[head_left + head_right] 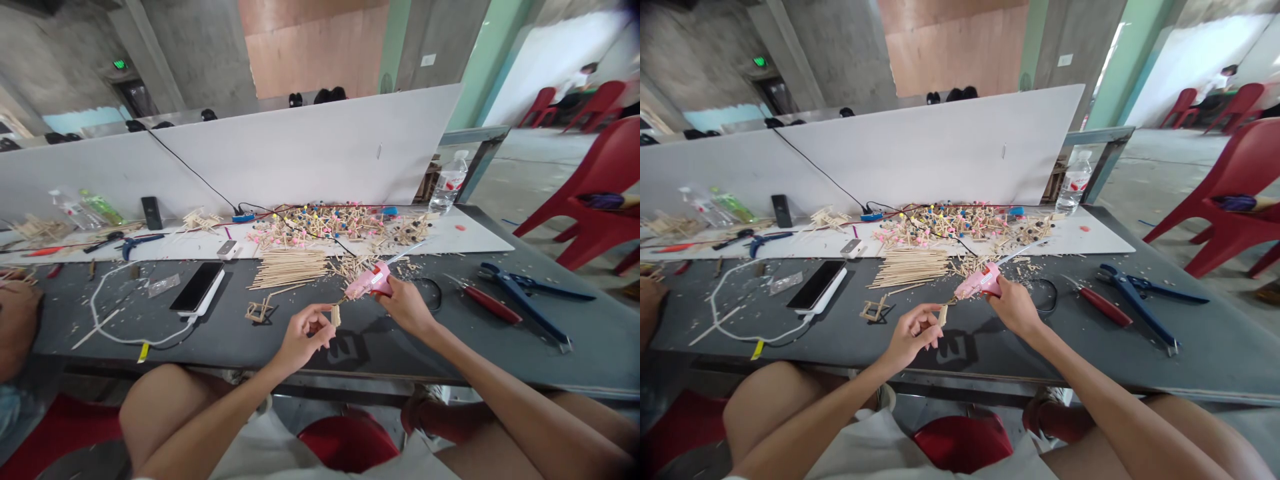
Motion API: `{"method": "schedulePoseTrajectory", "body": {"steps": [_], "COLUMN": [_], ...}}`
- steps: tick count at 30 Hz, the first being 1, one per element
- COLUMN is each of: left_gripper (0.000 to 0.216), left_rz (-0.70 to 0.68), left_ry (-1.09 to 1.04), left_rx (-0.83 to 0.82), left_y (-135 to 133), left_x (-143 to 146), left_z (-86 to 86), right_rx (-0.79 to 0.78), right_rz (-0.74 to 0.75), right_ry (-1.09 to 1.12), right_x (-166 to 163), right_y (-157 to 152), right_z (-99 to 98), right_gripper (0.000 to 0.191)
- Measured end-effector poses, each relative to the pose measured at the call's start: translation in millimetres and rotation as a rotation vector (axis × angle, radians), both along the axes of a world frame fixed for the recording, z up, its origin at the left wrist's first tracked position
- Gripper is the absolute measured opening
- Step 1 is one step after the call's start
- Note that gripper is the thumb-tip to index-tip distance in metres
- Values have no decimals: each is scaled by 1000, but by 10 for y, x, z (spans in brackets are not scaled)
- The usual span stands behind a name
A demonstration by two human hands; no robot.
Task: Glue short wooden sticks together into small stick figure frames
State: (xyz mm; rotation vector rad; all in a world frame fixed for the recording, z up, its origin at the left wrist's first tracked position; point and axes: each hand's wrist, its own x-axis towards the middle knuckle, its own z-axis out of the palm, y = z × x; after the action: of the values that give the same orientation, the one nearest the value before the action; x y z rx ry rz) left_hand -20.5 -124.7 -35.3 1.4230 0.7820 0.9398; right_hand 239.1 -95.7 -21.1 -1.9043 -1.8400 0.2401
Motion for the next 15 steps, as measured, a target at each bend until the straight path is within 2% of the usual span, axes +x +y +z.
{"method": "schedulePoseTrajectory", "body": {"steps": [3,7,10,13,15], "left_gripper": [46,46,47,47,46], "left_rz": [0,3,5,2,4], "left_ry": [-4,-3,-4,-4,-3], "left_rx": [5,4,-4,-2,6], "left_y": [1,-2,-5,-4,-4], "left_x": [1,1,3,0,-3], "left_z": [4,5,10,18,24], "right_rx": [41,59,19,0,-19], "right_rz": [-29,-187,-235,-187,-199], "right_ry": [4,105,317,631,676], "right_x": [53,237,408,536,580], "right_y": [40,169,316,472,564], "right_z": [3,38,7,-75,-125], "right_gripper": [13,27,33,26,21]}}
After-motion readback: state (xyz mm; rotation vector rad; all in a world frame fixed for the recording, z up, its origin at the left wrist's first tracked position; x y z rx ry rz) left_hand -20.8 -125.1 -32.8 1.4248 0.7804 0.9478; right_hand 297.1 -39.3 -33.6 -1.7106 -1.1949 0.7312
